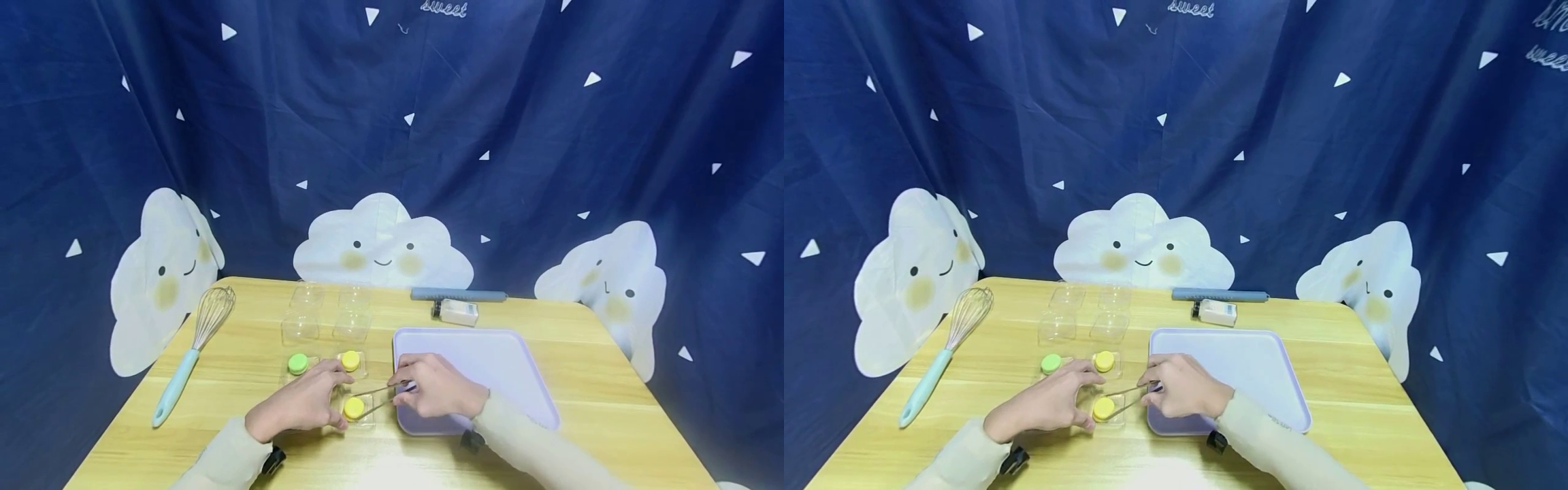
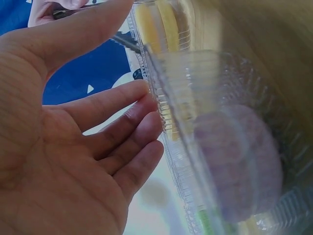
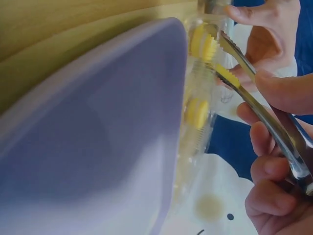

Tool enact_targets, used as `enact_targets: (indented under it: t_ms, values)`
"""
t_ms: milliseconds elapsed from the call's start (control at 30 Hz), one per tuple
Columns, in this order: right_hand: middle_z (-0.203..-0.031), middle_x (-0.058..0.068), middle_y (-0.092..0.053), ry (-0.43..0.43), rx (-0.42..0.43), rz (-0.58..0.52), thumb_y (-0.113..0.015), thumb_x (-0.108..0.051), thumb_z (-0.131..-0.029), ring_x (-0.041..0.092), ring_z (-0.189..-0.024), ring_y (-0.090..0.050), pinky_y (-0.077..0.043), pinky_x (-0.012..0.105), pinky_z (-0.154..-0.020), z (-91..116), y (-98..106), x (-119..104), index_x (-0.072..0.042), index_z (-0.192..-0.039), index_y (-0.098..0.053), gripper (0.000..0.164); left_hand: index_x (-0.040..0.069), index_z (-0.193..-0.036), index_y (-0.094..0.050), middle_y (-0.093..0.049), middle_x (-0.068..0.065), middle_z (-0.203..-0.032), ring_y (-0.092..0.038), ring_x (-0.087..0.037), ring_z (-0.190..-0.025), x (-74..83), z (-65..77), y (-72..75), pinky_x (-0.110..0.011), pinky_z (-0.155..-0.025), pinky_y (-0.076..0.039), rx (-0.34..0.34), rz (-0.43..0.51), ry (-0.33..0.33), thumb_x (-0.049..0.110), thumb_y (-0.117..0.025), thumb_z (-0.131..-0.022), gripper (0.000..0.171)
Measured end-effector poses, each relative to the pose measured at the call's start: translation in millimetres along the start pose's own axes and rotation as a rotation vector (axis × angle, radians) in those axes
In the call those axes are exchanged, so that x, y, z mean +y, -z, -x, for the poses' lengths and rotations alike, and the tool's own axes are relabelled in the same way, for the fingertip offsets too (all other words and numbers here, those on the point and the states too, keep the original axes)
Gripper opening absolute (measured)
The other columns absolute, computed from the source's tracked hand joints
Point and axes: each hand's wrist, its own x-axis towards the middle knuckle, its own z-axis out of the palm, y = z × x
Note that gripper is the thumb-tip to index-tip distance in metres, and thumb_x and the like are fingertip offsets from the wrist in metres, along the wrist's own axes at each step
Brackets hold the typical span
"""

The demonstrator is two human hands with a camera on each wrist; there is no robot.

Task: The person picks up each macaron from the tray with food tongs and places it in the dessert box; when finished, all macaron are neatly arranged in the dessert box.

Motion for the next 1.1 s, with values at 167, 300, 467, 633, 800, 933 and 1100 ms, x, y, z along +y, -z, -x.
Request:
enact_targets:
  t_ms: [167, 300, 467, 633, 800, 933, 1100]
  values:
    - [-0.087, -0.003, -0.069, 0.031, 0.071, -0.061, -0.081, -0.021, -0.083, -0.003, -0.072, -0.055, -0.047, 0.004, -0.068, 4.2, 6.5, 3.0, -0.012, -0.105, -0.079, 0.024, 0.003, -0.128, -0.068, -0.061, -0.004, -0.125, -0.057, -0.024, -0.120, 0.6, -0.6, -0.2, -0.049, -0.106, -0.053, 0.006, -0.015, -0.010, 0.034, -0.092, -0.066, 0.074]
    - [-0.088, -0.005, -0.068, 0.028, 0.153, -0.142, -0.081, -0.014, -0.083, -0.001, -0.073, -0.055, -0.050, 0.007, -0.067, 7.0, 12.0, 5.2, -0.011, -0.107, -0.079, 0.024, 0.003, -0.128, -0.068, -0.061, -0.002, -0.123, -0.057, -0.023, -0.118, 0.9, -0.8, -0.2, -0.049, -0.104, -0.054, 0.006, -0.018, -0.009, 0.034, -0.093, -0.065, 0.074]
    - [-0.094, -0.004, -0.071, -0.022, 0.241, -0.214, -0.081, -0.009, -0.082, -0.003, -0.074, -0.058, -0.054, 0.012, -0.064, 10.4, 18.4, 6.9, -0.011, -0.109, -0.079, 0.027, 0.003, -0.128, -0.068, -0.061, -0.003, -0.123, -0.057, -0.023, -0.119, 1.2, -1.0, -0.2, -0.050, -0.103, -0.054, 0.006, -0.014, -0.005, 0.034, -0.093, -0.065, 0.075]
    - [-0.094, -0.002, -0.072, -0.064, 0.369, -0.177, -0.082, -0.012, -0.083, -0.001, -0.072, -0.058, -0.053, 0.016, -0.060, 13.6, 26.6, 10.9, -0.011, -0.109, -0.078, 0.027, 0.003, -0.128, -0.068, -0.061, -0.005, -0.127, -0.057, -0.026, -0.122, 0.4, -1.5, -0.6, -0.051, -0.106, -0.053, 0.008, -0.011, -0.005, 0.034, -0.093, -0.065, 0.075]
    - [-0.095, -0.001, -0.072, -0.125, 0.502, -0.134, -0.083, -0.010, -0.081, 0.004, -0.074, -0.059, -0.054, 0.020, -0.063, 20.3, 39.8, 18.4, -0.011, -0.108, -0.078, 0.028, 0.003, -0.128, -0.068, -0.061, -0.005, -0.129, -0.057, -0.025, -0.122, -2.2, -2.0, -1.5, -0.050, -0.106, -0.053, 0.009, -0.022, 0.000, 0.035, -0.092, -0.066, 0.074]
    - [-0.096, 0.000, -0.073, -0.182, 0.561, -0.096, -0.082, -0.009, -0.081, 0.005, -0.073, -0.058, -0.053, 0.024, -0.061, 28.3, 51.8, 25.6, -0.012, -0.111, -0.078, 0.030, 0.004, -0.128, -0.068, -0.061, -0.004, -0.128, -0.057, -0.023, -0.120, -3.3, -2.3, -2.3, -0.049, -0.105, -0.053, 0.008, -0.023, 0.005, 0.036, -0.092, -0.066, 0.073]
    - [-0.099, -0.002, -0.073, -0.294, 0.609, -0.077, -0.082, -0.010, -0.083, 0.001, -0.076, -0.060, -0.053, 0.013, -0.065, 40.1, 67.7, 35.7, -0.017, -0.114, -0.078, 0.032, 0.004, -0.128, -0.068, -0.060, -0.004, -0.127, -0.057, -0.022, -0.118, -3.1, -2.3, -3.3, -0.049, -0.104, -0.054, 0.010, -0.018, 0.012, 0.035, -0.092, -0.066, 0.074]
